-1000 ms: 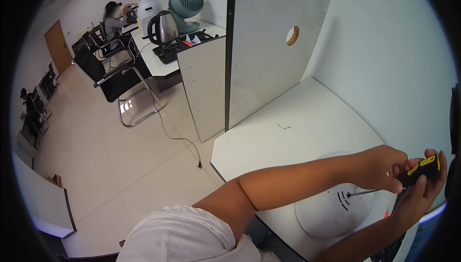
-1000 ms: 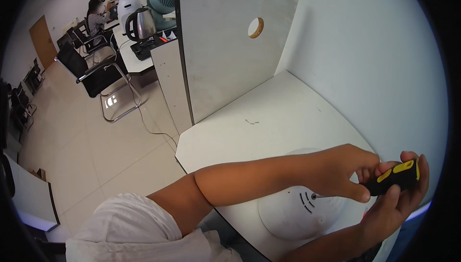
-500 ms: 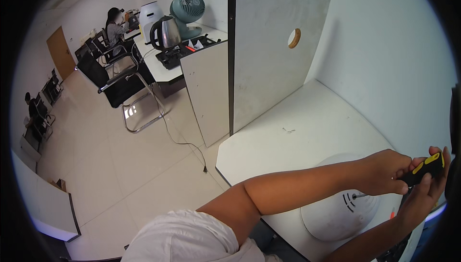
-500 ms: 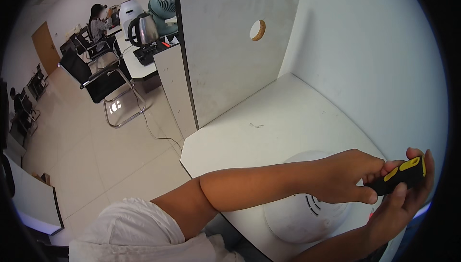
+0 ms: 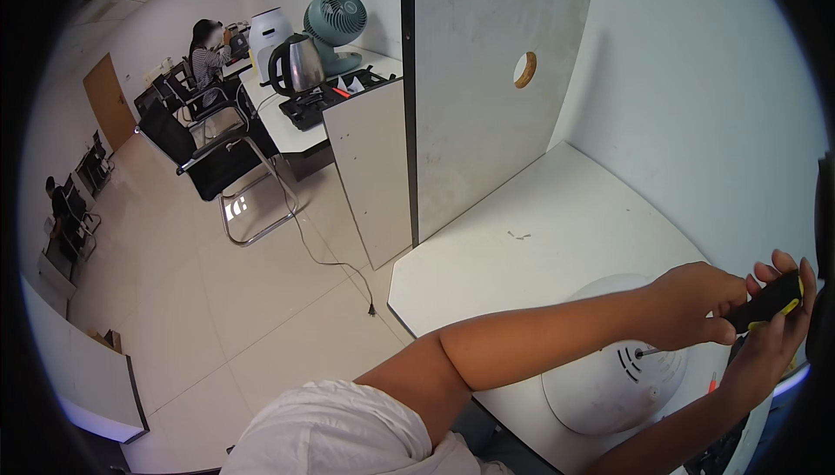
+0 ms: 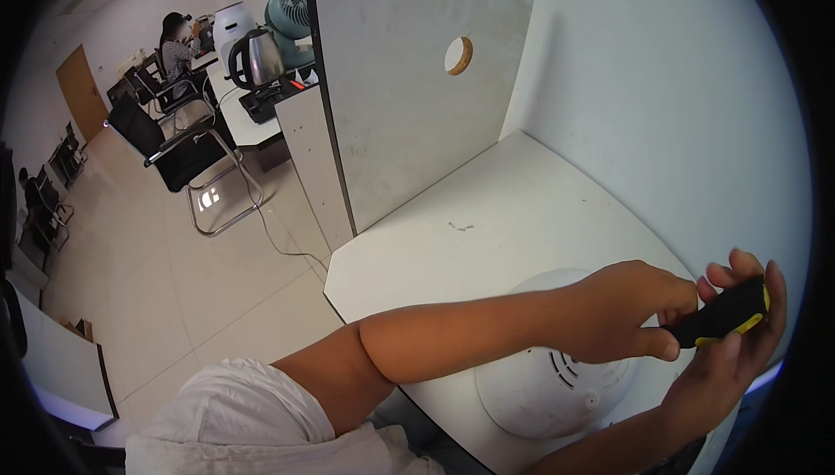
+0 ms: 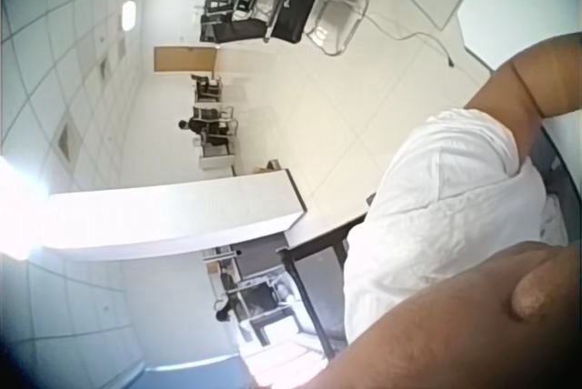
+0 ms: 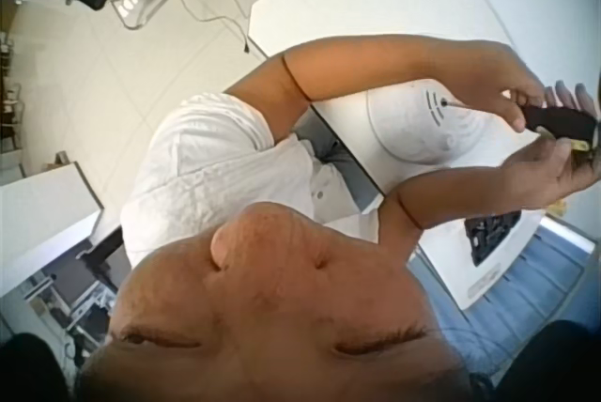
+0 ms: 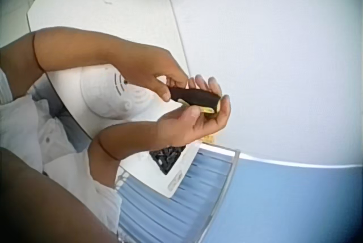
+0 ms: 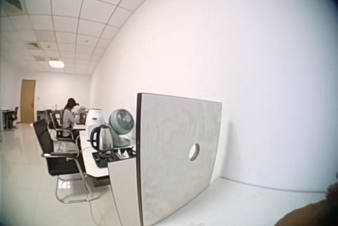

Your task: The person holds a white circular device and uses a screwdriver to tighten screws on its underside. The person rotates the device to access different screw locations and continues tightening until the end of the clip.

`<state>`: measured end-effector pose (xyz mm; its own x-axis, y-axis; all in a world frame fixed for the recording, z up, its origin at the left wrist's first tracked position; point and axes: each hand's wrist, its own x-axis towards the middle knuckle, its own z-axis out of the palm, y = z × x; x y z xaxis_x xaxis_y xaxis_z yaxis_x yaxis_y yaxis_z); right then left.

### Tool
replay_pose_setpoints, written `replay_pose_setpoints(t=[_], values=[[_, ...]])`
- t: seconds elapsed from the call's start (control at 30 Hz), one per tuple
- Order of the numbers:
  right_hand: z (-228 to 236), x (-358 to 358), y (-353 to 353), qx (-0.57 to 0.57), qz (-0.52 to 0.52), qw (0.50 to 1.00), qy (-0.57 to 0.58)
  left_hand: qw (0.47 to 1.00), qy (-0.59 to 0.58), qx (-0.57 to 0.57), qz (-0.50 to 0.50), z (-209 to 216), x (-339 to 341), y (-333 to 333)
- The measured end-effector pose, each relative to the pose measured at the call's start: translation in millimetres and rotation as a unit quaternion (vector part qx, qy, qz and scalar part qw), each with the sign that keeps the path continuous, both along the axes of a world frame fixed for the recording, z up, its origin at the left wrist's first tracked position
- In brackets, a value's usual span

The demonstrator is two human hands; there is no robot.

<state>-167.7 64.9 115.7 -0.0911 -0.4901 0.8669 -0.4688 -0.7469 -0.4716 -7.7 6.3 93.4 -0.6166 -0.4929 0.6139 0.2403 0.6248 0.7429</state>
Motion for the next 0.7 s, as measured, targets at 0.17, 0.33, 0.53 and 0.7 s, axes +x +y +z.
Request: replay_pose_setpoints(t=[0.17, 0.33, 0.53, 0.7], values=[[-4, -25, 8, 0.02, 0.138, 0.99, 0.035, 0.969, 0.013, 0.109, -0.222, -2, 1, -10], [-4, -24, 8, 0.014, 0.051, 0.998, 0.029, 0.981, -0.021, 0.076, -0.178, -2, 4, -14], [-6, -29, -4, 0.041, -0.254, 0.966, -0.006, 0.998, 0.031, -0.046, 0.011, -7, -10, 6], [-3, -17, -7, -0.02, -0.206, 0.977, 0.047, 0.999, -0.027, -0.013, 0.043, -4, -1, 5]])
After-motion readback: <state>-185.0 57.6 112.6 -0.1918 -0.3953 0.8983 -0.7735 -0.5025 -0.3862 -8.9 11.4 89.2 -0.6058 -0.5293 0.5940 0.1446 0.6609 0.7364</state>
